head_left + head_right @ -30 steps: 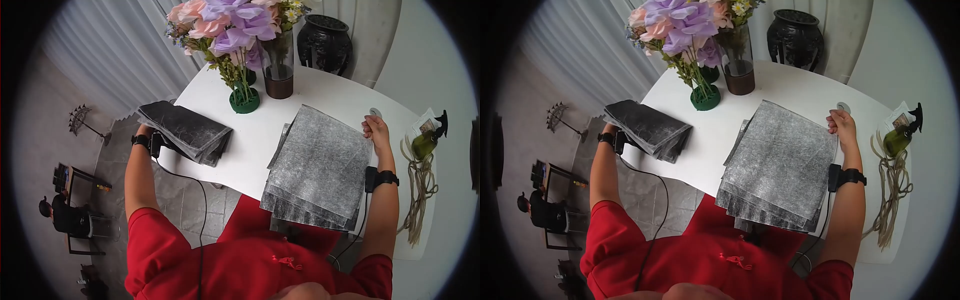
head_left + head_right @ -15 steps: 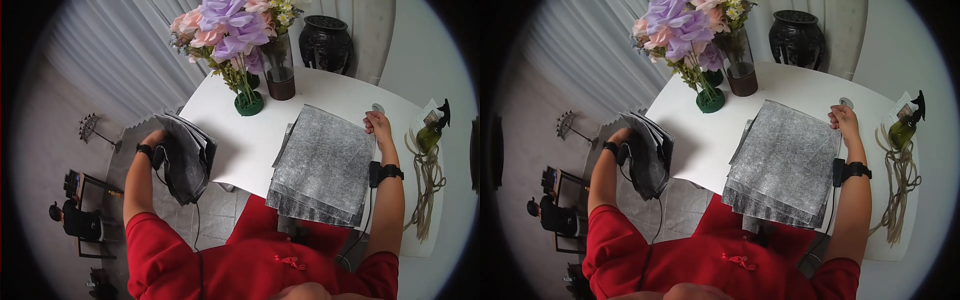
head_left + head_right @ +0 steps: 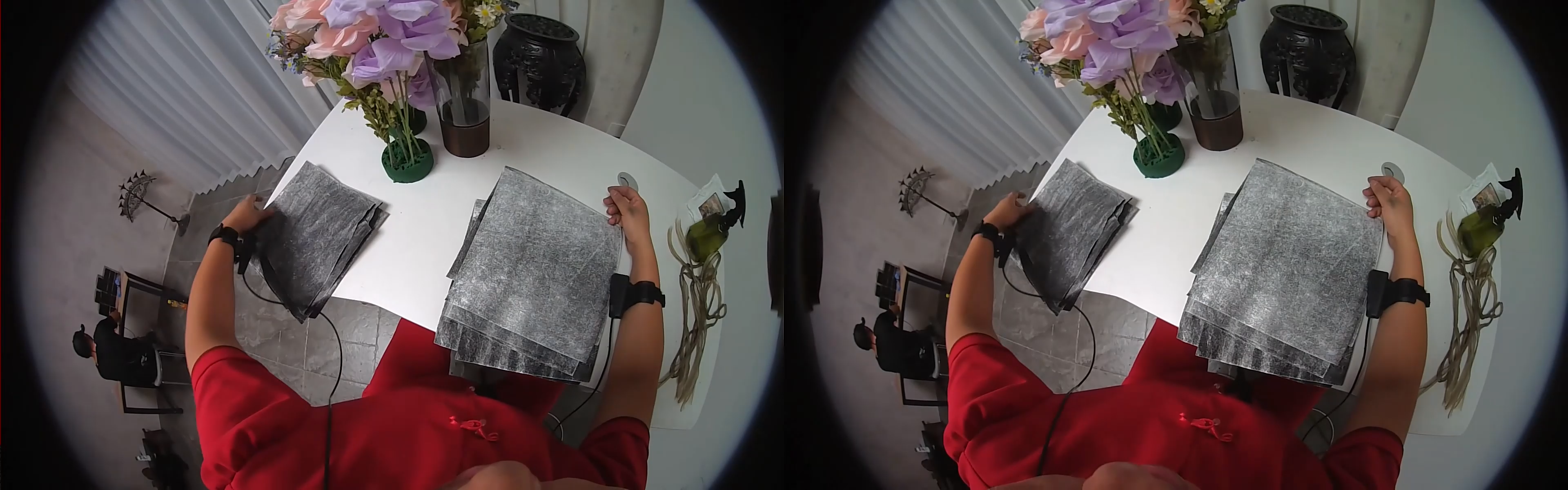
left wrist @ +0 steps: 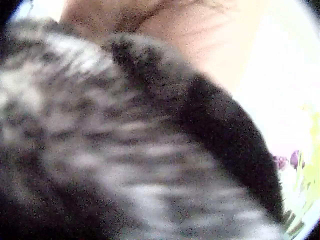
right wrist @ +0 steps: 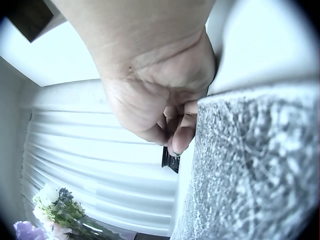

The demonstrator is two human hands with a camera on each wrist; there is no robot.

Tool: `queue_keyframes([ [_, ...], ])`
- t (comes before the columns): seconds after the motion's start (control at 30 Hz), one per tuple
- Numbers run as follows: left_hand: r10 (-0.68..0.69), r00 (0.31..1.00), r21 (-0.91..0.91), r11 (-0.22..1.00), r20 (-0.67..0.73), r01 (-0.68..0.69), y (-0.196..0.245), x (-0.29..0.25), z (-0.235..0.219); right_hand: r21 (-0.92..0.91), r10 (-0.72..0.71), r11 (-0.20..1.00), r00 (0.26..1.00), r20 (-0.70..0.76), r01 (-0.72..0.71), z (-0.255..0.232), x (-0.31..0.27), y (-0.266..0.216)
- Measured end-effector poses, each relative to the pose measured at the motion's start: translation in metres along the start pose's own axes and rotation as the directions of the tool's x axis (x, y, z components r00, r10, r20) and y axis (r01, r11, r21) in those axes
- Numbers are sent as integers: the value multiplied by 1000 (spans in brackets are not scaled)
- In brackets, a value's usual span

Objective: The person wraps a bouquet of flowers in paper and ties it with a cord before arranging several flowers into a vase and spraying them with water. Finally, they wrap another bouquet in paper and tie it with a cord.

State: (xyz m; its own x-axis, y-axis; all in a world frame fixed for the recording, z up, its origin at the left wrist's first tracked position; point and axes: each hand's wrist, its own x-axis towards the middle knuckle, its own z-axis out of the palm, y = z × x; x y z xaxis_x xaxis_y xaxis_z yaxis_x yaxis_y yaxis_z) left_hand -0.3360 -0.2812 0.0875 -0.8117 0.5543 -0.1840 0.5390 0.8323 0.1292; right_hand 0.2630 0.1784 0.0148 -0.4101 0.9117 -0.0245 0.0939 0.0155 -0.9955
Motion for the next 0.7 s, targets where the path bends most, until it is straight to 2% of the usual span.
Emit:
queue_keyframes([
  [0.03, -3, 1000, -3, 1000, 1, 3, 5, -14, -4, -3, -1, 1000, 1000, 3, 1, -1, 1, 0],
  [0.07, 41, 995, 244, 970, -87, -19, 16, -34, -9, -5, -2, 1000, 1000, 10, 2, -1, 2, 1],
  [0.1, 105, 982, 480, 877, -159, -16, 20, -48, -11, -5, -2, 1000, 1000, 17, 2, -1, 2, 2],
  [0.13, 235, 963, 466, 872, -133, -148, 11, -53, -10, -5, 0, 1000, 1000, 20, 0, -1, 2, 2],
  [0.2, 455, 890, 454, 791, 11, -410, 43, -102, -19, -22, -9, 1000, 1000, 10, 9, 0, 1, 2],
  [0.23, 486, 871, 452, 762, 74, -464, 57, -123, -14, -21, -9, 1000, 1000, 15, 9, 0, 1, 2],
  [0.3, 588, 791, 332, 721, 172, -608, 74, -157, 0, -41, -7, 999, 1000, 11, 8, 0, 1, 2],
  [0.33, 657, 718, 335, 639, 230, -692, 78, -167, 8, -37, -10, 999, 1000, 16, 11, 0, 2, 2],
  [0.37, 654, 721, 340, 640, 230, -689, 79, -176, 20, -49, -11, 999, 1000, 9, 11, 1, 1, 2],
  [0.43, 685, 720, 106, 712, 112, -694, 79, -186, 51, -64, -18, 998, 1000, -3, 18, 1, 0, 1],
  [0.47, 677, 736, -19, 736, 10, -676, 80, -188, 62, -63, -27, 998, 1000, 3, 27, 1, 0, 2],
  [0.5, 682, 731, -22, 731, 10, -682, 79, -185, 68, -62, -32, 998, 999, 9, 33, 1, -1, 2],
  [0.57, 614, 780, -293, 728, -124, -620, 97, -190, 72, -73, -40, 997, 999, 9, 41, 0, 1, 3],
  [0.63, 607, 780, -281, 731, -151, -622, 114, -191, 74, -77, -41, 996, 999, 11, 41, 3, 0, 3],
  [0.7, 605, 772, -130, 764, -194, -632, 132, -189, 81, -87, -31, 996, 1000, -3, 31, 3, -1, 1],
])
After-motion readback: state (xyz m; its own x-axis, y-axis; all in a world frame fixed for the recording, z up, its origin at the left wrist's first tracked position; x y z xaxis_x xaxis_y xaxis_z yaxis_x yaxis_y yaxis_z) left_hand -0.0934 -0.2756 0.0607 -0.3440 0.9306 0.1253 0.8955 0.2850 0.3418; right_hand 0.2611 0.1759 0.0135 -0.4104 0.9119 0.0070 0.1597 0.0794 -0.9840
